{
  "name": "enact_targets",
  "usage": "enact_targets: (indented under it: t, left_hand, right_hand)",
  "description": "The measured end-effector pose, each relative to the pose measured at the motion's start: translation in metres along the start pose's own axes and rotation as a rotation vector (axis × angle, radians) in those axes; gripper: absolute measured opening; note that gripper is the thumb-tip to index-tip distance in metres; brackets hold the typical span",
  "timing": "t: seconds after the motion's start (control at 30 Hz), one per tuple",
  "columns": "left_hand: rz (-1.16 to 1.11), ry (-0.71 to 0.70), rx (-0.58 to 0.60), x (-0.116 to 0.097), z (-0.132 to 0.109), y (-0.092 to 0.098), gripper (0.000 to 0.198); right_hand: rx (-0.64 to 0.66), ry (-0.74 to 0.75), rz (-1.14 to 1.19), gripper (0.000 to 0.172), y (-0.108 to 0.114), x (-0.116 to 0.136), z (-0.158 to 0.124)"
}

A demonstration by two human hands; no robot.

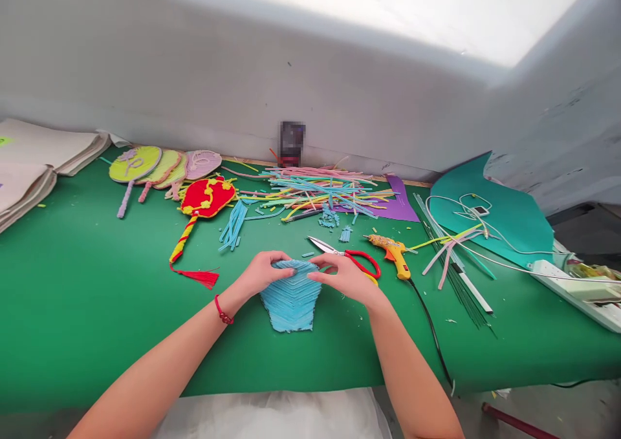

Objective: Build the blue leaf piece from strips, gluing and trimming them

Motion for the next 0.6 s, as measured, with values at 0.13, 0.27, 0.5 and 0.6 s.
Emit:
enact_targets:
  t: [0.13,0.27,0.5,0.6]
  left_hand:
    - [0.044,0.004,-0.002,0.0,0.0,0.0,0.029]
    - [0.118,0.015,-0.015,0.0,0.001,-0.001,0.029]
    - [0.091,-0.031,-0.06,0.008,0.006,0.003,0.027]
    - [0.108,-0.034,-0.076,0.009,0.007,0.004,0.026]
  right_hand:
    - [-0.016,-0.017,0.174,0.032,-0.013,-0.019,0.012]
    - [-0.019,-0.042,0.222,0.032,-0.015,-0.034,0.015]
    - [-0.035,-0.021,0.164,0.032,-0.015,-0.034,0.02]
    - [-0.19,-0.035,0.091,0.037,0.016,-0.04,0.017]
Point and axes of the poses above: each hand's wrist, its own z-axis towards the middle knuckle, its own y-axis out of the back of the hand, x = y × z, the point moved 8 cm from there along z, towards the middle knuckle, and after that the axes turned 1 degree about x, right-handed, at the moved point
